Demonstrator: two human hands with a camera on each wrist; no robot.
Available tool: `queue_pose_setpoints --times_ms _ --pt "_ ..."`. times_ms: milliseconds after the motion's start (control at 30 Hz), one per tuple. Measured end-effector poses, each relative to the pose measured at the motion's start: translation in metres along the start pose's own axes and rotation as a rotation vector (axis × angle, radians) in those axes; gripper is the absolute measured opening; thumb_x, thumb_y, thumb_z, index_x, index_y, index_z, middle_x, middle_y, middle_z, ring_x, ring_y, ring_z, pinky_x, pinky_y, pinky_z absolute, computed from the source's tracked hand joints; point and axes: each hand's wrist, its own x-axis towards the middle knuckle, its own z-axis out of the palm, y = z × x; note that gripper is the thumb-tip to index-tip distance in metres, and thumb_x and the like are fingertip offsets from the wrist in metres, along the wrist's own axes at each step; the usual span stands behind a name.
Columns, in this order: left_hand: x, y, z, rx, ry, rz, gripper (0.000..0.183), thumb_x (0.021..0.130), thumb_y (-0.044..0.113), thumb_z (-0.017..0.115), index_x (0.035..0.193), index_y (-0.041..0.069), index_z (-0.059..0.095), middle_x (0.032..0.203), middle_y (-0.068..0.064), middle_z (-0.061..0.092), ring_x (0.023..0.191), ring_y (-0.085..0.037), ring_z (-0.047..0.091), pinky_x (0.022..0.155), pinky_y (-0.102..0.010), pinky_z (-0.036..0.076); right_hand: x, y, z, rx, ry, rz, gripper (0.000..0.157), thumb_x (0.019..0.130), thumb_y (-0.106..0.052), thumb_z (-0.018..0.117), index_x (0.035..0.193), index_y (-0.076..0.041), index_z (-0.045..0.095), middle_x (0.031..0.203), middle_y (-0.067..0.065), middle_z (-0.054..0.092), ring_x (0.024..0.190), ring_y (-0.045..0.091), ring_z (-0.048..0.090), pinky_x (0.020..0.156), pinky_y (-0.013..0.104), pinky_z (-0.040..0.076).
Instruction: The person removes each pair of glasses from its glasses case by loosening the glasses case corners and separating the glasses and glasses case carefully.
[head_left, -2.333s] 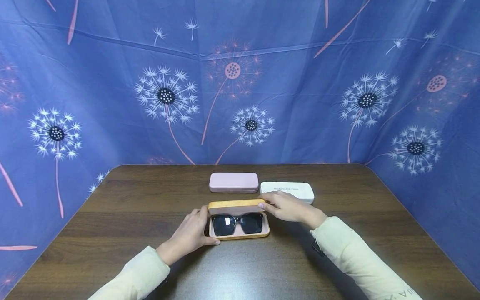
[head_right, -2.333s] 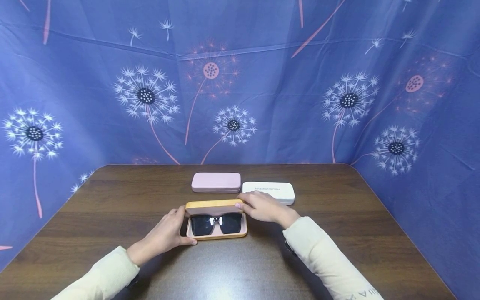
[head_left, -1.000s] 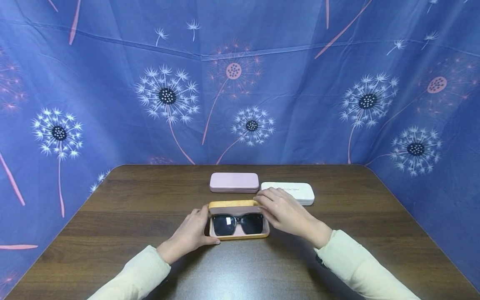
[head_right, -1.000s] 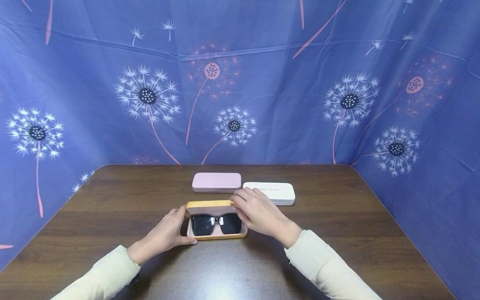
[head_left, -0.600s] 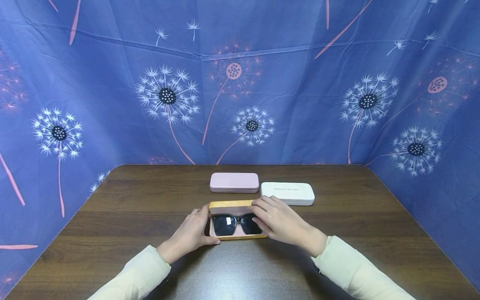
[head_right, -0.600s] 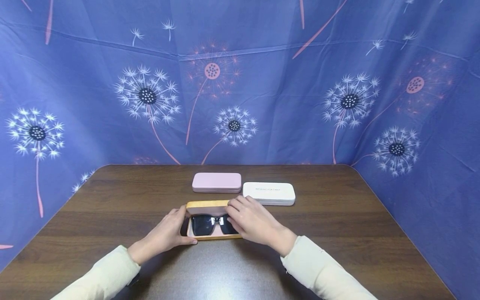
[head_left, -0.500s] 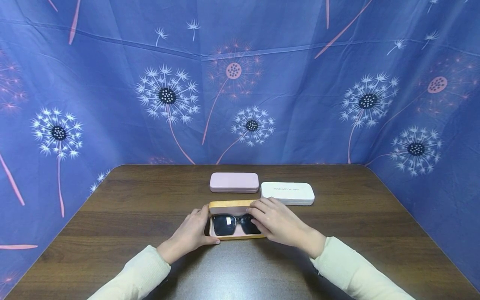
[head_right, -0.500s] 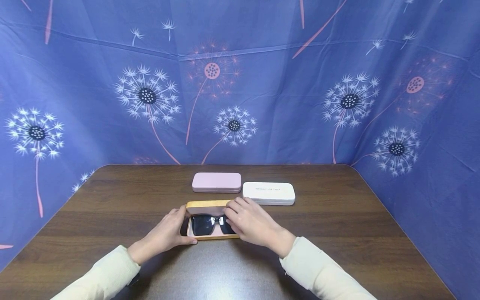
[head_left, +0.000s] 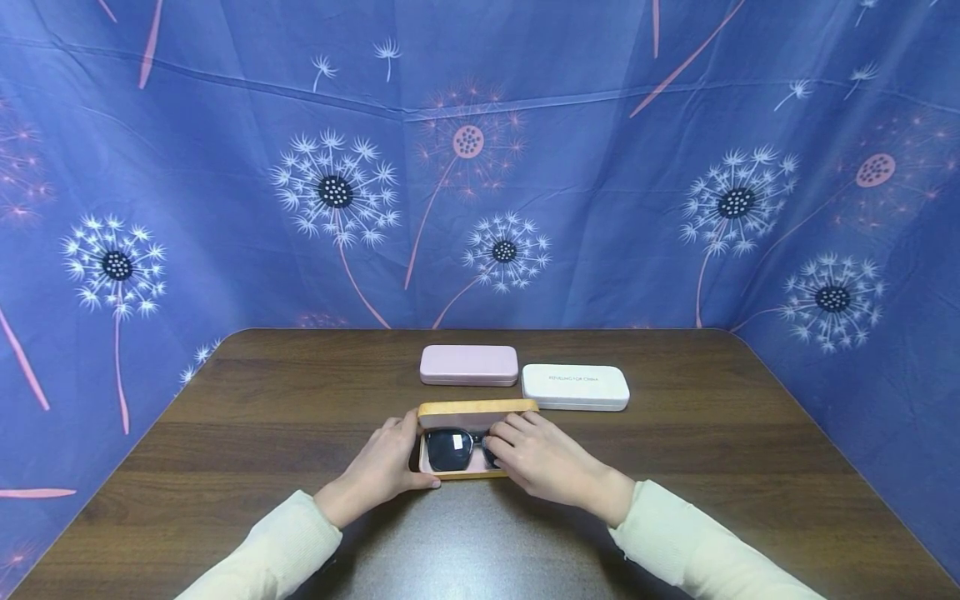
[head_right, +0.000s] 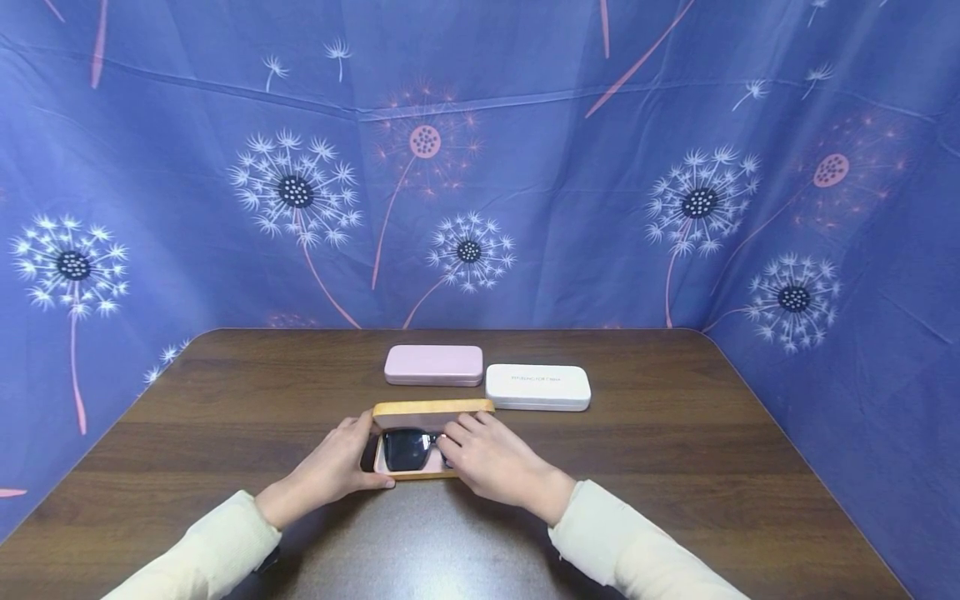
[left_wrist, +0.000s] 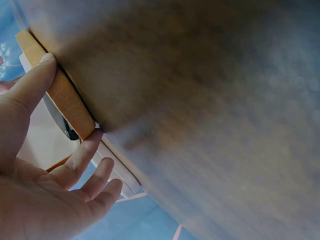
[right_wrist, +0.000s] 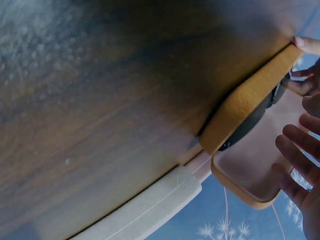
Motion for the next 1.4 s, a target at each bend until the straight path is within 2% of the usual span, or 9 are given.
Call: queue_pose_setpoints --times_ms 267,600,800,1067,1400 --pt "0.000 0.000 0.000 -0.007 -0.001 0.008 0.084 0.053 0.037 0.086 0.117 -0.001 0.046 0.093 -0.004 0.062 0.089 -0.024 0.055 0.079 -0.044 0.046 0.002 -0.006 0.009 -0.083 -0.090 0.028 0.017 0.081 -0.027 0.065 0.094 -0.017 0.063 0.090 -0.007 0.062 0.083 0.012 0.054 0.069 0.026 0.046" --pt "0.000 0.000 0.000 -0.012 -0.003 0.007 0.082 0.054 0.035 0.086 0.115 -0.001 0.046 0.091 -0.003 0.061 0.086 -0.022 0.054 0.077 -0.042 0.046 0.009 -0.014 0.015 -0.165 -0.126 0.082 0.009 0.083 -0.023 0.060 0.089 -0.016 0.061 0.086 -0.005 0.061 0.081 0.014 0.055 0.066 0.026 0.043" --pt "0.000 0.001 -0.001 -0.017 -0.008 0.005 0.085 0.054 0.034 0.086 0.118 -0.003 0.045 0.092 -0.005 0.062 0.087 -0.023 0.054 0.078 -0.042 0.046 0.011 -0.018 0.021 -0.238 -0.175 0.107 0.012 0.080 -0.019 0.061 0.092 -0.016 0.061 0.086 -0.003 0.059 0.080 0.015 0.053 0.066 0.027 0.042" --pt "0.000 0.001 0.000 -0.014 -0.008 0.010 0.084 0.054 0.034 0.087 0.118 -0.003 0.046 0.092 -0.005 0.061 0.084 -0.020 0.053 0.077 -0.041 0.046 0.016 -0.021 0.023 -0.303 -0.196 0.124 0.014 0.080 -0.019 0.061 0.094 -0.015 0.061 0.086 -0.001 0.058 0.079 0.016 0.053 0.066 0.028 0.043" --pt "0.000 -0.001 -0.001 -0.019 -0.015 0.004 0.087 0.054 0.035 0.087 0.120 -0.002 0.045 0.092 -0.004 0.061 0.084 -0.020 0.053 0.077 -0.041 0.046 0.021 -0.023 0.026 -0.293 -0.234 0.160 0.019 0.080 -0.020 0.062 0.098 -0.013 0.063 0.088 -0.001 0.060 0.081 0.015 0.055 0.067 0.028 0.045"
